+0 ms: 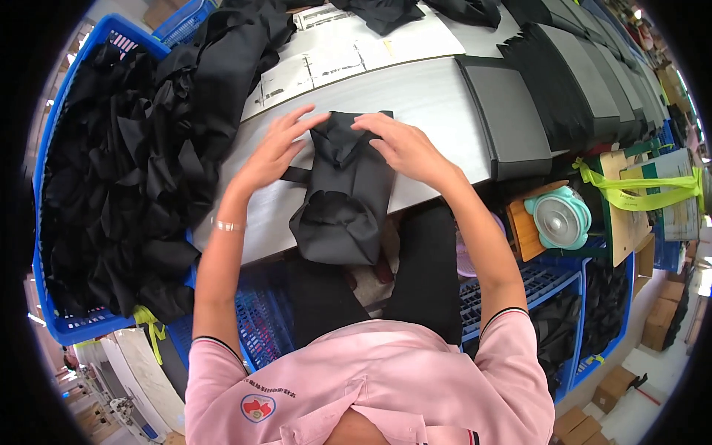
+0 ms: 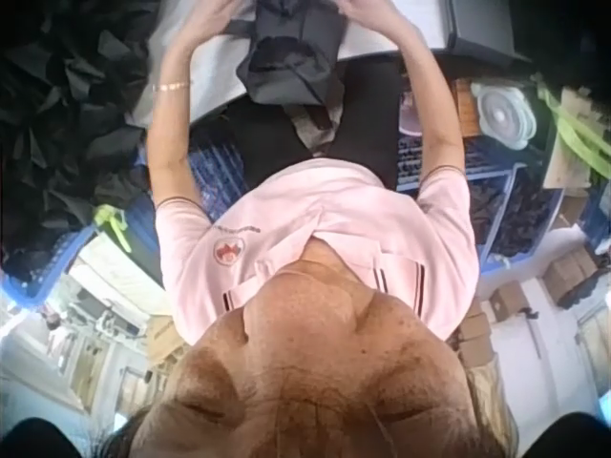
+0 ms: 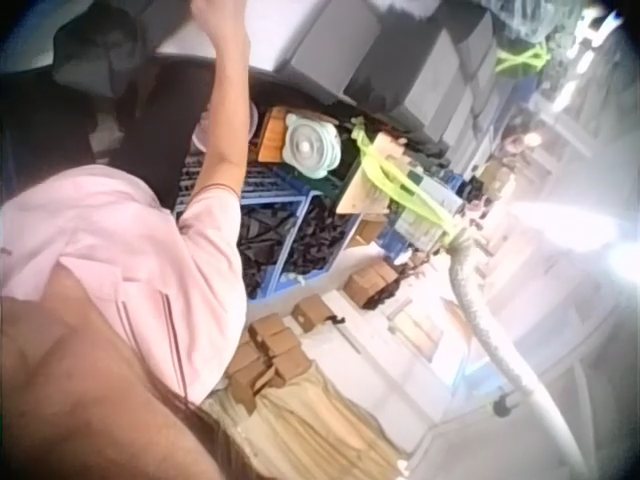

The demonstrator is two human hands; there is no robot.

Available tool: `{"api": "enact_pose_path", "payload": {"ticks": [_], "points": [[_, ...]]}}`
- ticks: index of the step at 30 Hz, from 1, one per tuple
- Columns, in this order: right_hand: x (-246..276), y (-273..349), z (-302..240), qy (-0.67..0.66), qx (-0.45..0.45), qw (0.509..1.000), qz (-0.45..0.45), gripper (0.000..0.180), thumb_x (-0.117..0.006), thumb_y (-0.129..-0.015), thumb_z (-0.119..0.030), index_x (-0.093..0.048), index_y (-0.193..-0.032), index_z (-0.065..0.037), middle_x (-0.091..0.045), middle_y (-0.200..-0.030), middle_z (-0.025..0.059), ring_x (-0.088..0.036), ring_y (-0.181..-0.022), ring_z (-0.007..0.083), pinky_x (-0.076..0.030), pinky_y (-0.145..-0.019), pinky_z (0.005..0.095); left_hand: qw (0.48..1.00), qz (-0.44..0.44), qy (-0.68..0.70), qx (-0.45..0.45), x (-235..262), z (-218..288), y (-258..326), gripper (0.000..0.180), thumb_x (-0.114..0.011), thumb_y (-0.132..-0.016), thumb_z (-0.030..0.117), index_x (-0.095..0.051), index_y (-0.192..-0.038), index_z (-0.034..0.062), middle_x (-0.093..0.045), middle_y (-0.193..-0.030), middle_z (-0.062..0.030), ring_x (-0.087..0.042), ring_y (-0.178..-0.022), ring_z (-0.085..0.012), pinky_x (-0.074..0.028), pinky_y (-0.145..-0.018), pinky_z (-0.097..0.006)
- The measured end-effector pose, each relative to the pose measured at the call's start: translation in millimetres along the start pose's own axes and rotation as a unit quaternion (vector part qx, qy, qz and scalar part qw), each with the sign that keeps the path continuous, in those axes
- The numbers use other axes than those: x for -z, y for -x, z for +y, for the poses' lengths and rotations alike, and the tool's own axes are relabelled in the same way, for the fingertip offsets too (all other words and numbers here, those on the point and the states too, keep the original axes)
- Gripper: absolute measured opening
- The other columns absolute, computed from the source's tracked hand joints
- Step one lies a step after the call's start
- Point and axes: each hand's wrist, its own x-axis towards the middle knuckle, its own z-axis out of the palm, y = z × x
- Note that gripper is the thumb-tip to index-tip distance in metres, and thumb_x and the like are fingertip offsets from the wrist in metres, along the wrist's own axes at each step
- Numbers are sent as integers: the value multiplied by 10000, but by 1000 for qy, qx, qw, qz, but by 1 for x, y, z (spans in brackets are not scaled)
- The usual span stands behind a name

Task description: Inspecting, folding, and organizing black fabric components at a production workstation.

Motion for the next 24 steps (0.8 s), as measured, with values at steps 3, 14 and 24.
{"api": "enact_pose_path", "payload": {"ticks": [3, 14, 24], "points": [[-1, -18, 27, 149, 97, 982, -63, 250, -576, -898, -21, -607, -1142, -62, -642, -1134, 74, -614, -931, 288, -511, -773, 309, 986, -100, -116, -71, -6, -32, -36, 378, -681, -865, 88, -645, -1240, 114, -449, -1497, -129, -352, -1401, -313, -337, -1122, -407], [5, -18, 34, -481, -178, 858, 40, 147, -676, -953, -268, -630, -992, -134, -589, -799, -91, -441, -608, -21, -305, -532, 142, 959, 222, 157, 84, -6, -22, -21, 373, -822, -769, 219, -622, -1034, 50, -505, -1446, -158, -489, -1314, -293, -363, -1079, -404], [-30, -27, 49, -480, -132, 865, 62, 82, -649, -973, -220, -625, -973, -141, -578, -835, -100, -503, -749, -12, -389, -669, 157, 985, 112, -23, -132, -90, 56, 6, 310, -794, -755, 51, -671, -1039, 45, -629, -1185, -124, -578, -1111, -317, -490, -921, -381]]}}
